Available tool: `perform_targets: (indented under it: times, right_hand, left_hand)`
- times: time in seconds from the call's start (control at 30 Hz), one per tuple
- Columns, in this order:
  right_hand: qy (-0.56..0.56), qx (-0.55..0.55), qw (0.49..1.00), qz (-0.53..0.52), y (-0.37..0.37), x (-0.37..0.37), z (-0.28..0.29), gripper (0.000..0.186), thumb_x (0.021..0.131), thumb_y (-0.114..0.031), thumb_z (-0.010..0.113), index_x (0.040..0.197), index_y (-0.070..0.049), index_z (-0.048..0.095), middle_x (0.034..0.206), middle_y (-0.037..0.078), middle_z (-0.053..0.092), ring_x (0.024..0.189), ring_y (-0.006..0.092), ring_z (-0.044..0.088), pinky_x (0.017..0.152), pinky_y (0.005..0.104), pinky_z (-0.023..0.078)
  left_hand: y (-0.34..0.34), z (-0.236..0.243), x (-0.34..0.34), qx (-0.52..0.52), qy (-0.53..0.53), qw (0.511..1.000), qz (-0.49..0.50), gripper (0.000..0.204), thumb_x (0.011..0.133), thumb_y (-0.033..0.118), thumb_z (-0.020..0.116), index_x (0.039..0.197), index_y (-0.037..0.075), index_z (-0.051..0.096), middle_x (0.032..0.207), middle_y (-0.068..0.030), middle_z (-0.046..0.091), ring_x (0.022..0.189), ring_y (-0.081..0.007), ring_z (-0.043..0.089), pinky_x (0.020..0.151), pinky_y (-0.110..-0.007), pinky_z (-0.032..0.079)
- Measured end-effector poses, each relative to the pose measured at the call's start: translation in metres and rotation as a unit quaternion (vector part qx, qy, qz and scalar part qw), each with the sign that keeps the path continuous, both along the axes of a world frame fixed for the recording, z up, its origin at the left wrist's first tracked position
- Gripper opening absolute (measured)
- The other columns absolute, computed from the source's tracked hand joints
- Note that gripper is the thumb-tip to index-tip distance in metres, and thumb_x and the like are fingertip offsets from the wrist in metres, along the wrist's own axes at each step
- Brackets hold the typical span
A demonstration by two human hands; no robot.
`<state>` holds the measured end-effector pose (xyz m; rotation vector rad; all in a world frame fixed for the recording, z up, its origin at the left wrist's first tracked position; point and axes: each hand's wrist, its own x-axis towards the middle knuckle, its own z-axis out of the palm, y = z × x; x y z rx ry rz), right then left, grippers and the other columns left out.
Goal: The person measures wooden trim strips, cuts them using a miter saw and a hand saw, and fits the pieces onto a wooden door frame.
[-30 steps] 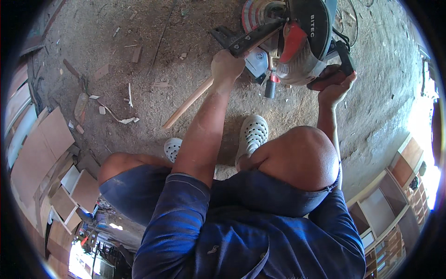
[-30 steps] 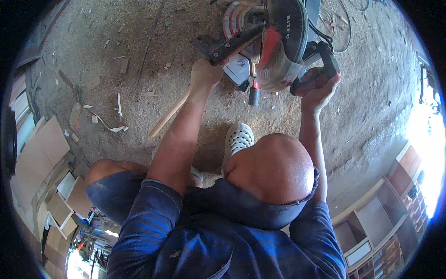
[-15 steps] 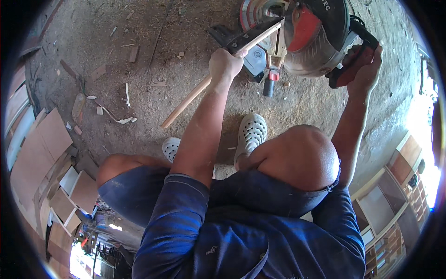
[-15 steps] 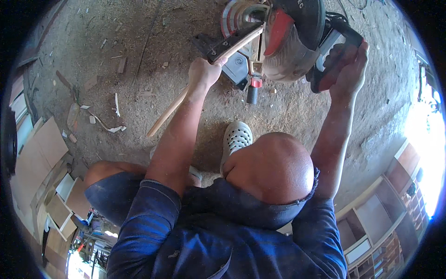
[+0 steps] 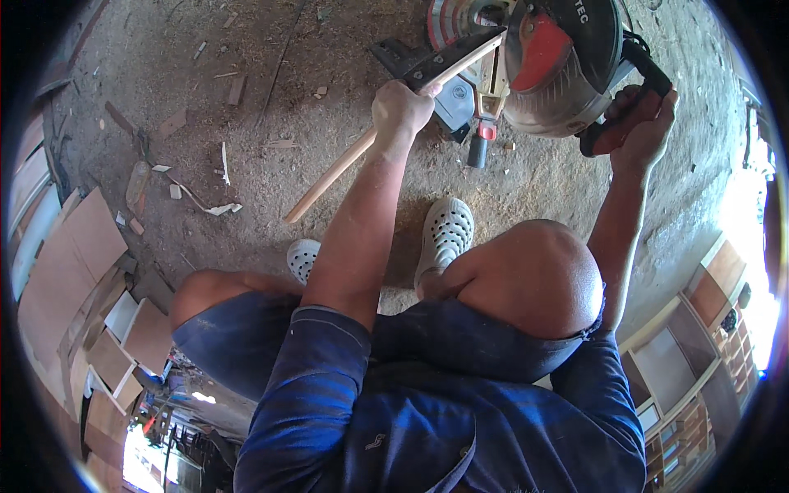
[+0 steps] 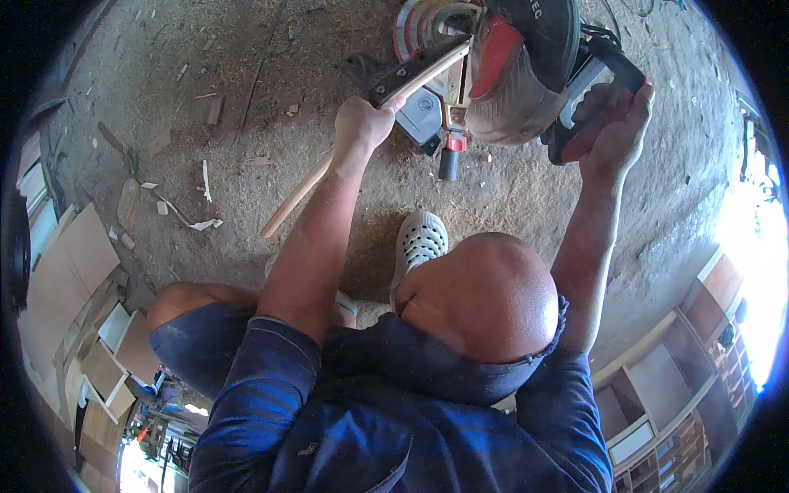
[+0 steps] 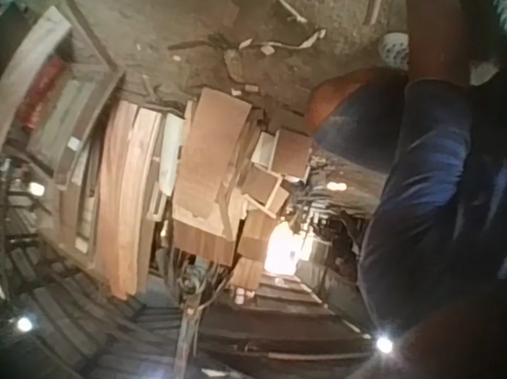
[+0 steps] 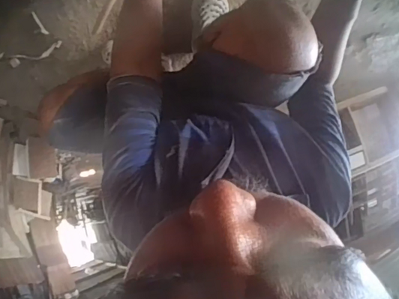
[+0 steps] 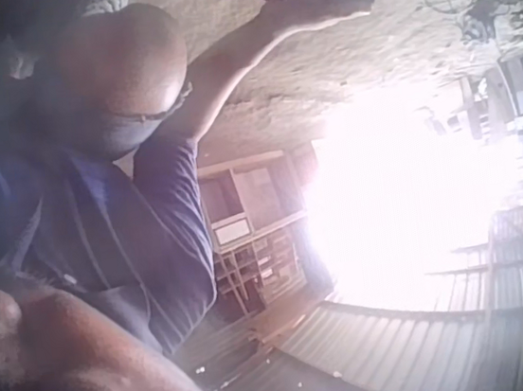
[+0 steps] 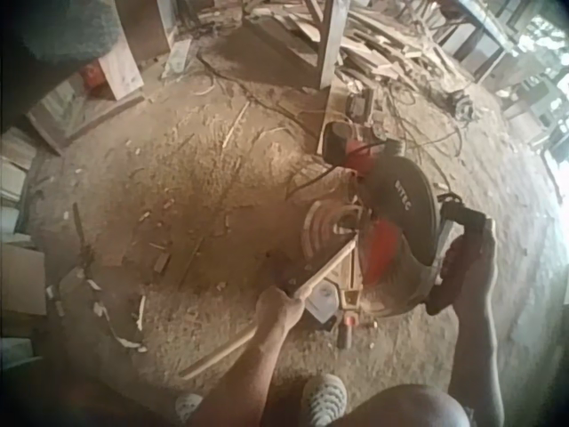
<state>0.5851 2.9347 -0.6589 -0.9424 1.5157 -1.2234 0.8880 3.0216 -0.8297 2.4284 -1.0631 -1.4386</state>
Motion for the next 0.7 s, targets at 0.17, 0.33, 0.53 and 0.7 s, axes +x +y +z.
perform_targets:
  times: [0.17,0.33,0.53,0.7]
  right_hand:
    - [-0.02,-0.007,1.0,-0.022,0.003,0.004,-0.005,0.058,0.114,-0.06,0.042,0.097,-0.008,0.063,0.078,0.007,0.065,0.064,0.0225,0.062,0.059,0.0399,0.052]
    - [0.005,0.005,0.999,-0.042,0.007,0.002,-0.013,0.065,0.111,-0.067,0.04,0.097,-0.008,0.062,0.077,0.008,0.065,0.065,0.0225,0.061,0.061,0.0391,0.051]
    - [0.002,-0.021,1.0,-0.022,0.021,-0.005,-0.032,0.064,0.112,-0.065,0.04,0.106,-0.006,0.064,0.081,0.009,0.067,0.064,0.0224,0.063,0.058,0.0392,0.053]
    - [-0.014,-0.04,0.999,-0.027,0.032,0.004,-0.045,0.066,0.112,-0.066,0.038,0.108,-0.005,0.064,0.08,0.009,0.066,0.064,0.0218,0.063,0.058,0.0385,0.052]
  left_hand:
    - [0.002,0.001,0.0,-0.007,0.012,1.0,0.0,0.07,0.092,0.062,0.078,0.106,-0.007,0.079,0.107,-0.0285,0.079,0.108,-0.0408,0.078,0.094,-0.046,0.062]
    - [0.003,-0.002,0.0,-0.025,0.008,1.0,0.007,0.068,0.092,0.062,0.078,0.103,-0.006,0.079,0.105,-0.0272,0.079,0.108,-0.0401,0.078,0.095,-0.046,0.061]
    - [0.009,-0.008,-0.002,-0.075,-0.018,0.997,0.019,0.066,0.092,0.06,0.078,0.098,-0.005,0.081,0.099,-0.031,0.078,0.103,-0.0448,0.078,0.091,-0.05,0.06]
    - [0.008,-0.012,-0.001,-0.075,-0.001,0.997,0.01,0.065,0.091,0.059,0.08,0.108,-0.004,0.08,0.109,-0.0264,0.079,0.11,-0.0416,0.076,0.098,-0.048,0.059]
